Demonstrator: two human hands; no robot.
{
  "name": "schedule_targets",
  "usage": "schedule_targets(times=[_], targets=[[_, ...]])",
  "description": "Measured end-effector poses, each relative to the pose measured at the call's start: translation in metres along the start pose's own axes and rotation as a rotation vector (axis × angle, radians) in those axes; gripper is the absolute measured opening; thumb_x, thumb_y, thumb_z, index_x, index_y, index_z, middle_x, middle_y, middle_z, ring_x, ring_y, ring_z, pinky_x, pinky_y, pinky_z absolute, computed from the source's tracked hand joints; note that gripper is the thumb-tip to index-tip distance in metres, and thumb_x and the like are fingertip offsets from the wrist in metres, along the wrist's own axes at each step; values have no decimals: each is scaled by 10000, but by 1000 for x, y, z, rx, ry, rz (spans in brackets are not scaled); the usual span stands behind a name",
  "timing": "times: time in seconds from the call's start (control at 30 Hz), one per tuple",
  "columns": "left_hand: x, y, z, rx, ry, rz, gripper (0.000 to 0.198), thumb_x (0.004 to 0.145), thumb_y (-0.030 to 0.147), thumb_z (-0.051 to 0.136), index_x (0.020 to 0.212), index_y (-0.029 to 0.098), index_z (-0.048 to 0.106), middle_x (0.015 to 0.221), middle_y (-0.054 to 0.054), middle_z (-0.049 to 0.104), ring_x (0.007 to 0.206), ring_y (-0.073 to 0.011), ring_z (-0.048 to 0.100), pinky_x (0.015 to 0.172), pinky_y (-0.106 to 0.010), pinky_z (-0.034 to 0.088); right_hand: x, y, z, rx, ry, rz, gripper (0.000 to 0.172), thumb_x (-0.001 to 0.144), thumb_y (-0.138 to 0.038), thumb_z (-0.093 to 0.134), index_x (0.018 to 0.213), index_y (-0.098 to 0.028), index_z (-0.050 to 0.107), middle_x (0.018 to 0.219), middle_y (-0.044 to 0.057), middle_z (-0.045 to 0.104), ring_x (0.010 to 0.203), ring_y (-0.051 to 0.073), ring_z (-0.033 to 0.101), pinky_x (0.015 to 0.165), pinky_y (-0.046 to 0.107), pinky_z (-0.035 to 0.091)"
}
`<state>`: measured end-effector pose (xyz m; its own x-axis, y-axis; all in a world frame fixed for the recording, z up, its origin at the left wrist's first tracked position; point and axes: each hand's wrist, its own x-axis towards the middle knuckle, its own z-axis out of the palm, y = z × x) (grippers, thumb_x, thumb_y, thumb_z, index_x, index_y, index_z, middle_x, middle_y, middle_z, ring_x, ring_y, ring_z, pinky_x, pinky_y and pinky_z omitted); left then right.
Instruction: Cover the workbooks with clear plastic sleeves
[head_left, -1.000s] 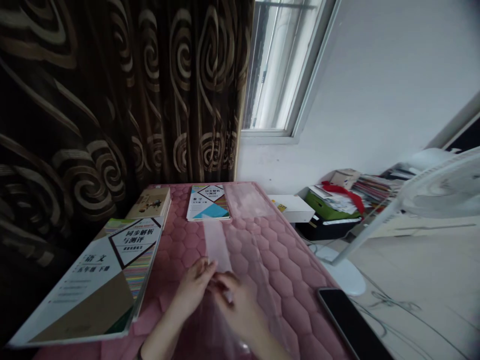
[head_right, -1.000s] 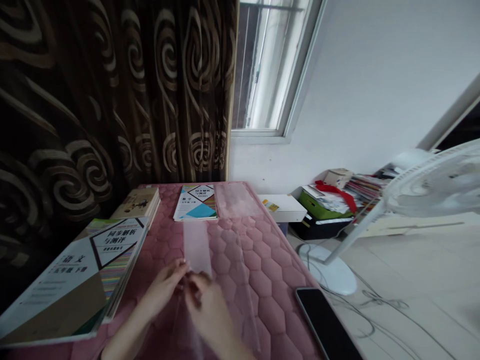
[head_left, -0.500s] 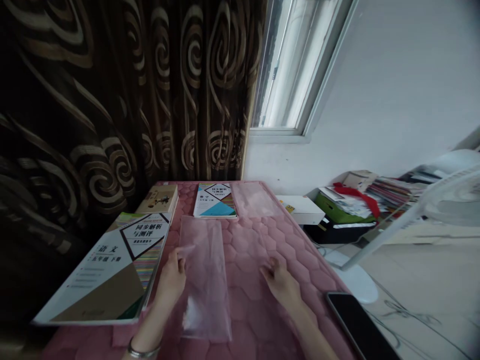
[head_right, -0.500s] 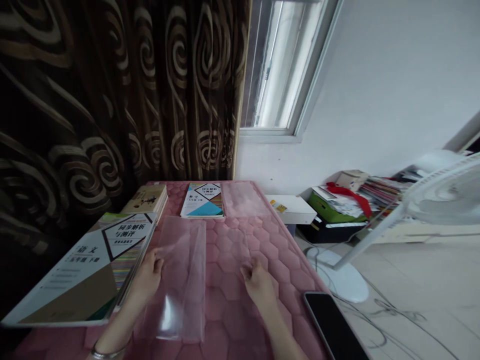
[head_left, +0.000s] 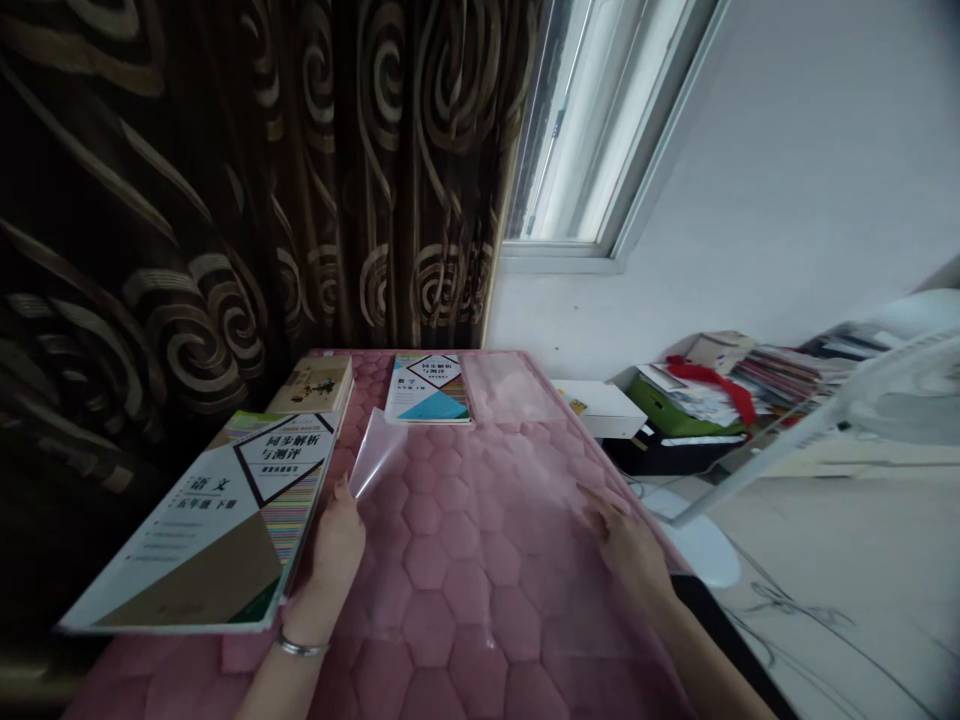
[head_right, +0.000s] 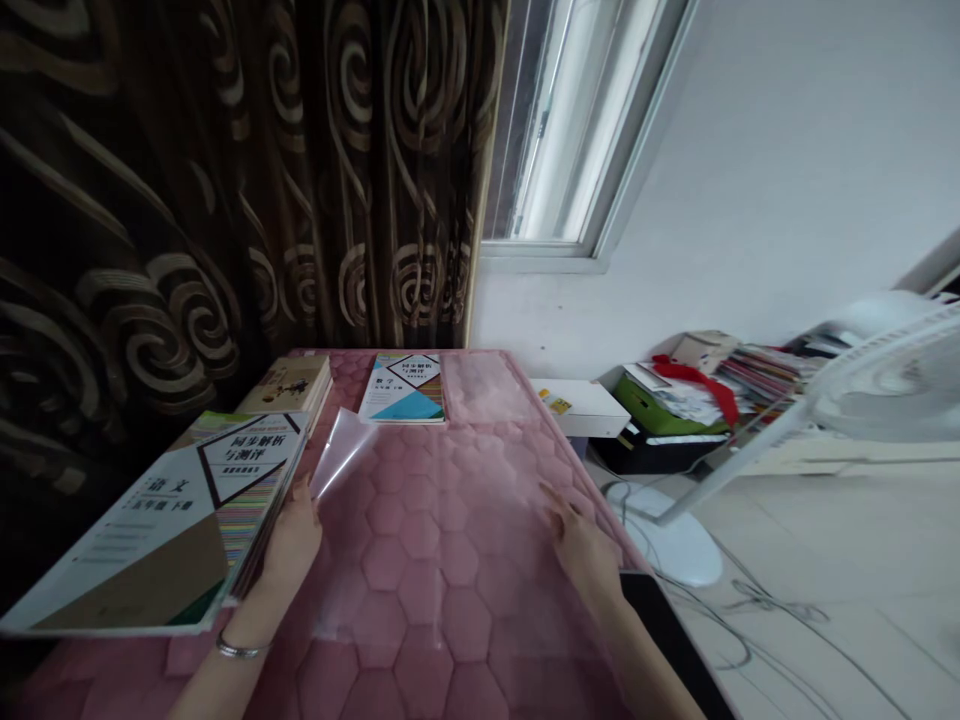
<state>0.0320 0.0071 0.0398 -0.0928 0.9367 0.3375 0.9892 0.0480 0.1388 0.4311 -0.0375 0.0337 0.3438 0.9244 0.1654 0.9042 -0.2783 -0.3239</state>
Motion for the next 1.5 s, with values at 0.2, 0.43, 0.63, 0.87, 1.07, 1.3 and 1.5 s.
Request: schedule_targets(times=[0.2,0.43,0.63,0.87,1.07,1.3,1.5], targets=[[1,-10,13,13,-61,-14,506,852,-12,259,1267,-6,547,1049,-230,669,851,-243,689,719,-320,536,-6,-19,4,-118,-154,-19,516,909,-103,302,1297,-224,620,1084,132,686,833,245,703,626,310,489],[-18,42,-8,91,-81,80,550,860,24,268,1292,123,595,1395,-229,513,1219,-365,543,922,-566,487,-5,-14,14,-133,-166,-29,498,925,-128,313,1336,-211,580,1101,149,656,820,260,700,628,332,492],[-40,118,4,-251,-355,611,562,934,348,416,1487,255,374,1590,-57,288,1470,-299,223,1182,-605,164,-5,-12,19,-133,-151,-25,478,961,-202,283,1336,-212,579,1130,154,640,830,275,696,630,349,494],[-46,95,33,-249,-405,552,675,934,521,393,1532,241,252,1611,-54,198,1485,-296,167,1189,-605,129,-6,-11,25,-124,-118,-9,460,973,-240,298,1339,-226,578,1138,157,645,792,254,701,632,327,513],[-41,61,17,-194,-399,524,617,929,448,454,1507,289,314,1602,-39,227,1481,-316,170,1173,-632,129,-9,-16,23,-157,-153,-18,476,968,-228,285,1353,-214,565,1129,171,624,798,280,697,621,366,514],[-35,32,22,-168,-361,556,596,934,429,451,1502,315,313,1593,-45,264,1469,-313,221,1151,-652,169,11,-42,2,-218,-106,-156,364,931,-186,397,1092,-216,722,1150,150,620,1007,274,629,736,333,488],[-37,33,27,-172,-374,559,607,950,457,416,1518,319,250,1606,-33,220,1478,-311,189,1154,-646,162,64,-128,6,2,-80,-464,379,929,-166,411,1206,-211,666,1263,108,639,1102,242,601,940,329,453]])
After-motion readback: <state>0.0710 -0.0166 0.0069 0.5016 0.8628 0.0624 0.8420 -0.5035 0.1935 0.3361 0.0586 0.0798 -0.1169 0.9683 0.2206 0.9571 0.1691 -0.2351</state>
